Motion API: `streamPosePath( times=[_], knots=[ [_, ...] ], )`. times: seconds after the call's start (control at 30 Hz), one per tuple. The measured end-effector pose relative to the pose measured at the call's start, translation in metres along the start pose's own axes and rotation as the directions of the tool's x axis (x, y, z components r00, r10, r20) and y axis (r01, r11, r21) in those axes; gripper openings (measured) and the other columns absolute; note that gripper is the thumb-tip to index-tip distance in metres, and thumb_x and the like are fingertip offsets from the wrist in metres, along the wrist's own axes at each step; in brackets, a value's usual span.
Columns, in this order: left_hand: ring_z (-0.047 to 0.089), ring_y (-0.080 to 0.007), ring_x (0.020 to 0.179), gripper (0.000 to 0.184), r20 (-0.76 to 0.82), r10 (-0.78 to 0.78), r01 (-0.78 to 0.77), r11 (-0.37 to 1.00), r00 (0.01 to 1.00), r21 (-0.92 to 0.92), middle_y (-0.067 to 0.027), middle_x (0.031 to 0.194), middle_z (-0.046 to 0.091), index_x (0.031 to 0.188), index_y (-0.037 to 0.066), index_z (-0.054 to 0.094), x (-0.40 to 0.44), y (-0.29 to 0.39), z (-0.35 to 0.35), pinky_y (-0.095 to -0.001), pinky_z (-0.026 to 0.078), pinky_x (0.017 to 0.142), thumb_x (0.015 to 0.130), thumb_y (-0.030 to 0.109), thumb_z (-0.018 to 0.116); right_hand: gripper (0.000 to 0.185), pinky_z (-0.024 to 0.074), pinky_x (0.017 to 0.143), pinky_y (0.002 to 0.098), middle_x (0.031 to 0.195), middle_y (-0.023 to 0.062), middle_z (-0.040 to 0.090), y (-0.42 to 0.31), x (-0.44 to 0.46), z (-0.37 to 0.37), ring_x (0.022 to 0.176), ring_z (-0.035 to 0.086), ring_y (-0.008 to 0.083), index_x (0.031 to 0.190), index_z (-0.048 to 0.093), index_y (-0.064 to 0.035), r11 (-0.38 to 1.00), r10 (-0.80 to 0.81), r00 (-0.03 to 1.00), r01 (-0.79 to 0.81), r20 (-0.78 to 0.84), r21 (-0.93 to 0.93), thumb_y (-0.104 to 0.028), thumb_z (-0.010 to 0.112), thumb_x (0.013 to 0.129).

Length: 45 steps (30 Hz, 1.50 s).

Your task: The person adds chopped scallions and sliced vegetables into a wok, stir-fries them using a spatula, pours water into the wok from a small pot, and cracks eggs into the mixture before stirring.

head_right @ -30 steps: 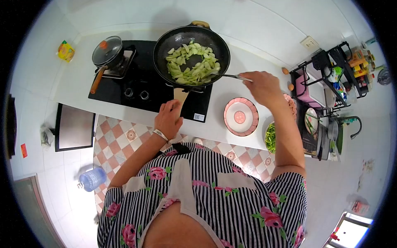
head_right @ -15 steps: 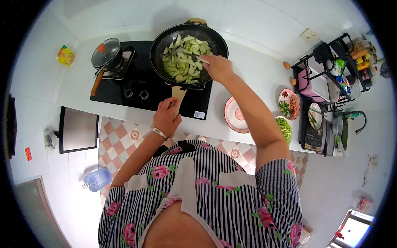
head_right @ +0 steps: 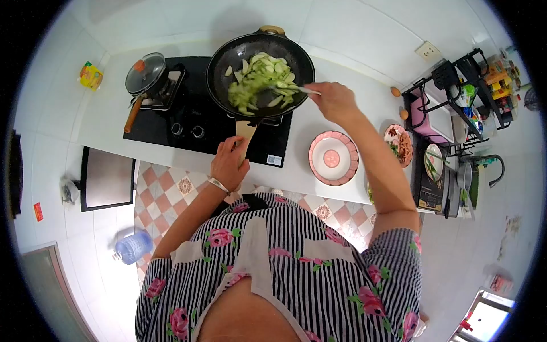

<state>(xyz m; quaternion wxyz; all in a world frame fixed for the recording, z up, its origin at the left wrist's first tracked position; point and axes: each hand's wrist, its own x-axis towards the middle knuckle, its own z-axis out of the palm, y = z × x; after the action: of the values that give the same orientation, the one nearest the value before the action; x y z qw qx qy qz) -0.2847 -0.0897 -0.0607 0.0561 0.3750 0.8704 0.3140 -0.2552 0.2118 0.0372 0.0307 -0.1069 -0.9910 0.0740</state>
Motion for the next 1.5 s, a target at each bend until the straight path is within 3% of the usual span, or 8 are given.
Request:
streamPosePath(
  times=[0.23,0.47,0.6,0.73,0.97,1.07,1.33,1.5],
  knots=[
    [0.047,-0.0277,0.104,0.048,0.009,0.017,-0.017,1.0,1.0,0.002,-0.0061,0.122,0.044,0.118,0.006,0.054,-0.001,-0.002,0.001,-0.0385,0.047,0.083,0.071,0.014,0.062,0.025,0.0516,0.074,0.04,0.092,0.0101,0.067,-0.01,0.066,0.022,0.086,0.064,0.0305,0.11,0.064,-0.0273,0.946,0.315,0.925,-0.323,-0.211,-0.003,-0.031,0.054,0.087],
    [0.047,-0.0287,0.106,0.047,0.009,0.029,-0.029,1.0,1.0,0.008,-0.0069,0.122,0.043,0.116,0.007,0.053,-0.001,-0.003,0.0,-0.039,0.049,0.08,0.071,0.013,0.062,0.026,0.0495,0.077,0.0411,0.098,0.0053,0.067,-0.013,0.009,-0.024,0.088,0.063,0.0272,0.111,0.064,-0.0257,0.982,0.135,0.991,-0.132,0.014,-0.135,-0.028,0.054,0.088],
    [0.054,-0.0335,0.099,0.051,-0.032,0.004,-0.006,0.998,0.999,-0.065,-0.0102,0.126,0.04,0.123,0.007,0.046,-0.003,-0.006,0.007,-0.0421,0.05,0.078,0.075,0.014,0.061,0.025,0.0468,0.077,0.0425,0.096,0.0137,0.066,-0.011,-0.027,-0.094,0.087,0.061,0.0338,0.108,0.066,-0.0168,0.994,0.06,0.986,-0.045,0.155,-0.098,-0.024,0.057,0.086],
    [0.054,-0.0407,0.098,0.071,0.036,-0.216,0.219,0.96,0.976,-0.174,-0.0241,0.13,0.04,0.139,0.002,0.021,-0.007,-0.001,0.017,-0.0448,0.048,0.08,0.081,0.016,0.058,0.022,0.0488,0.074,0.0422,0.089,0.008,0.067,0.011,-0.016,-0.05,0.083,0.063,0.0317,0.106,0.066,-0.0211,0.978,-0.142,0.989,0.147,0.043,-0.146,-0.024,0.057,0.086],
    [0.059,-0.0413,0.088,0.081,0.169,-0.318,0.335,0.938,0.933,-0.085,-0.0278,0.11,0.054,0.142,-0.002,0.003,-0.002,-0.011,0.029,-0.0465,0.048,0.078,0.086,0.024,0.055,0.024,0.0507,0.072,0.0418,0.09,0.0114,0.067,-0.008,0.067,0.03,0.084,0.063,0.0319,0.107,0.066,-0.0247,0.978,0.157,0.951,-0.112,-0.267,0.177,-0.028,0.057,0.086],
    [0.059,-0.0408,0.089,0.079,0.265,-0.373,0.402,0.913,0.889,-0.064,-0.0267,0.109,0.056,0.141,-0.002,0.005,0.004,-0.003,0.019,-0.0462,0.048,0.078,0.086,0.025,0.055,0.024,0.0508,0.072,0.0415,0.09,0.0116,0.066,-0.034,0.086,0.054,0.084,0.063,0.0311,0.107,0.066,-0.0246,0.965,0.231,0.946,-0.193,-0.229,0.178,-0.027,0.057,0.085],
    [0.059,-0.0391,0.091,0.079,0.274,-0.377,0.405,0.913,0.885,-0.054,-0.0248,0.109,0.057,0.142,-0.001,0.008,0.005,-0.003,0.019,-0.0451,0.048,0.08,0.085,0.026,0.056,0.024,0.0495,0.069,0.0412,0.087,0.0103,0.066,-0.023,0.005,0.004,0.079,0.063,0.031,0.109,0.065,-0.0237,0.978,-0.205,0.974,0.207,-0.098,0.01,-0.025,0.057,0.086],
    [0.06,-0.0403,0.086,0.078,0.174,-0.324,0.343,0.935,0.93,-0.091,-0.0278,0.099,0.06,0.141,-0.003,0.01,0.001,-0.01,0.027,-0.0452,0.048,0.076,0.085,0.024,0.056,0.022,0.0489,0.07,0.041,0.089,0.0081,0.066,-0.003,-0.037,-0.092,0.081,0.062,0.0302,0.105,0.066,-0.0225,1.0,0.003,0.992,0.0,0.129,-0.024,-0.024,0.057,0.086]
  ],
)
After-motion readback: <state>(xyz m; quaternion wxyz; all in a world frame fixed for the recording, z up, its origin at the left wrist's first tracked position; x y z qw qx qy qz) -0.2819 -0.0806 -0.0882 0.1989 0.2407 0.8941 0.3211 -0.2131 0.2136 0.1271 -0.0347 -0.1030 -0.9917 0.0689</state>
